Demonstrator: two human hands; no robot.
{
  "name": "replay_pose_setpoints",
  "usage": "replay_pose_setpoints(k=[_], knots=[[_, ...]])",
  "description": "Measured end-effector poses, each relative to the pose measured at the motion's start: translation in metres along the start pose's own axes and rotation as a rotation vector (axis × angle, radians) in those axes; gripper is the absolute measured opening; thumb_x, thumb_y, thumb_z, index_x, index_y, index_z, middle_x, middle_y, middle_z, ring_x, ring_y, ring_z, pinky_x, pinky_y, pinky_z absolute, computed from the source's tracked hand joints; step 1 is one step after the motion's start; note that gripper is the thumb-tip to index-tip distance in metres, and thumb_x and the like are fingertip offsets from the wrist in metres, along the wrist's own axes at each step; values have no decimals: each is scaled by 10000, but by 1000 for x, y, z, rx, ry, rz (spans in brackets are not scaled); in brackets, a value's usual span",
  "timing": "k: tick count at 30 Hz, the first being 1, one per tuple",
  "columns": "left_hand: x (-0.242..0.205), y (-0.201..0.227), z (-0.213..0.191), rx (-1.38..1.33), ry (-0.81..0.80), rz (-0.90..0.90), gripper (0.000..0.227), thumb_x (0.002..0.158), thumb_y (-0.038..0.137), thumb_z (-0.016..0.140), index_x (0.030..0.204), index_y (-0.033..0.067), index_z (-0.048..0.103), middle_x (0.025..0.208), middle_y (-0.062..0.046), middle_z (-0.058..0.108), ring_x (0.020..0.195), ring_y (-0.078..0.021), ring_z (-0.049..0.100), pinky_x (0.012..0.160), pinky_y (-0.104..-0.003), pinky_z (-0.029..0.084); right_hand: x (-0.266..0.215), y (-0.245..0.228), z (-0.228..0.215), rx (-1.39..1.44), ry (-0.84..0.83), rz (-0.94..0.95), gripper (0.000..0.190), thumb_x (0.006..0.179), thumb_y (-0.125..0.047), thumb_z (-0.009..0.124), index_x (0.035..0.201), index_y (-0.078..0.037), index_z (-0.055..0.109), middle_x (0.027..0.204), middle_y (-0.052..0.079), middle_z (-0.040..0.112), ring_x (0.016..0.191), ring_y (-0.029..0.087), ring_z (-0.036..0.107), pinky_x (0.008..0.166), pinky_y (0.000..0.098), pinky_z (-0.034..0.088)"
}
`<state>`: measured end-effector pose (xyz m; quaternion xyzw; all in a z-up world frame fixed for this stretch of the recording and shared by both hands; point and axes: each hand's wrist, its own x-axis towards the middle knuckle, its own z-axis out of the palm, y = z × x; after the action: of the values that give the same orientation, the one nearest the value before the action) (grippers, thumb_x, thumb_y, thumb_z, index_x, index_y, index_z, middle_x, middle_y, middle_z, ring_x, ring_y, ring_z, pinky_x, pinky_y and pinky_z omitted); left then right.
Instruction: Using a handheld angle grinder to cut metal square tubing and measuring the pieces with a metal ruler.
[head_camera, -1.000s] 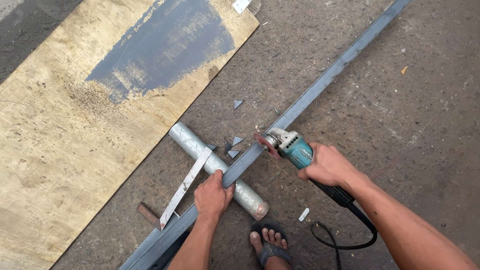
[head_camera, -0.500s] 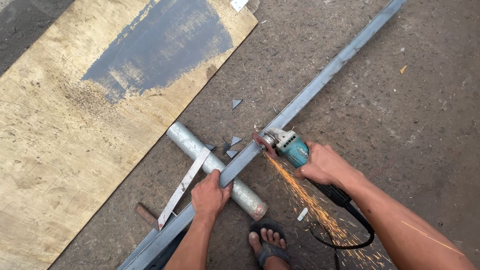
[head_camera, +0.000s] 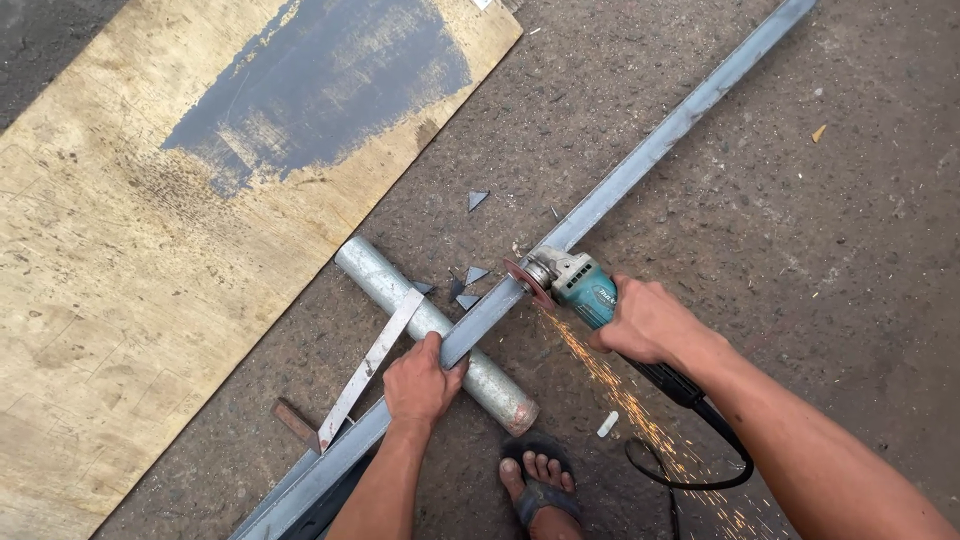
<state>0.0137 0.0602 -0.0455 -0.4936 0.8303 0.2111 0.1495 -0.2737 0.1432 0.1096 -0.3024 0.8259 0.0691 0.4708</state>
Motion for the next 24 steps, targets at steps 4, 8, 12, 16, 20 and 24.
replay_pose_setpoints(k=[4, 8, 12, 16, 20, 24], knots=[[-1, 1, -5, -9, -12, 7, 452, 863, 657, 566, 997, 227, 536, 891, -6, 668, 879, -210, 733, 815, -363, 573, 0, -4, -3, 32, 15, -8, 752, 640, -221, 776, 1319, 44, 591, 1097, 326, 734, 1110, 478, 706, 901, 562, 589], [-1, 0, 4, 29, 51, 17, 437, 860, 647, 580, 983, 230, 538, 868, 1, 662, 856, -194, 730, 798, -354, 571, 8, -3, 2, 17, 2, -17, 750, 658, -224, 751, 1337, 43, 576, 1108, 314, 729, 1115, 465, 704, 920, 550, 595], [-2, -1, 6, 44, 87, 26, 427, 867, 636, 587, 990, 231, 532, 862, 2, 659, 849, -189, 731, 797, -351, 573, 8, 3, 4, 37, 1, 1, 734, 665, -220, 770, 1322, 53, 587, 1112, 338, 721, 1129, 482, 692, 944, 558, 587], [1, -7, 17, 63, 121, 43, 415, 863, 629, 594, 994, 241, 531, 853, 11, 653, 834, -182, 728, 785, -347, 573, -6, -11, -2, 22, -21, 7, 750, 672, -255, 772, 1335, 36, 579, 1156, 328, 715, 1167, 475, 679, 962, 567, 576], [2, -7, 20, 37, 133, 59, 427, 867, 629, 587, 1051, 247, 542, 884, 11, 671, 861, -191, 737, 797, -353, 581, -5, -11, -1, 31, 19, 1, 762, 679, -245, 810, 1336, 57, 569, 1131, 347, 712, 1125, 476, 695, 949, 550, 594], [1, -5, 13, 38, 118, 55, 411, 872, 618, 587, 1045, 246, 552, 875, 24, 667, 857, -183, 731, 796, -340, 572, 6, -6, 4, 34, 29, -20, 710, 656, -207, 771, 1293, 56, 600, 1097, 334, 722, 1114, 479, 698, 941, 556, 594]])
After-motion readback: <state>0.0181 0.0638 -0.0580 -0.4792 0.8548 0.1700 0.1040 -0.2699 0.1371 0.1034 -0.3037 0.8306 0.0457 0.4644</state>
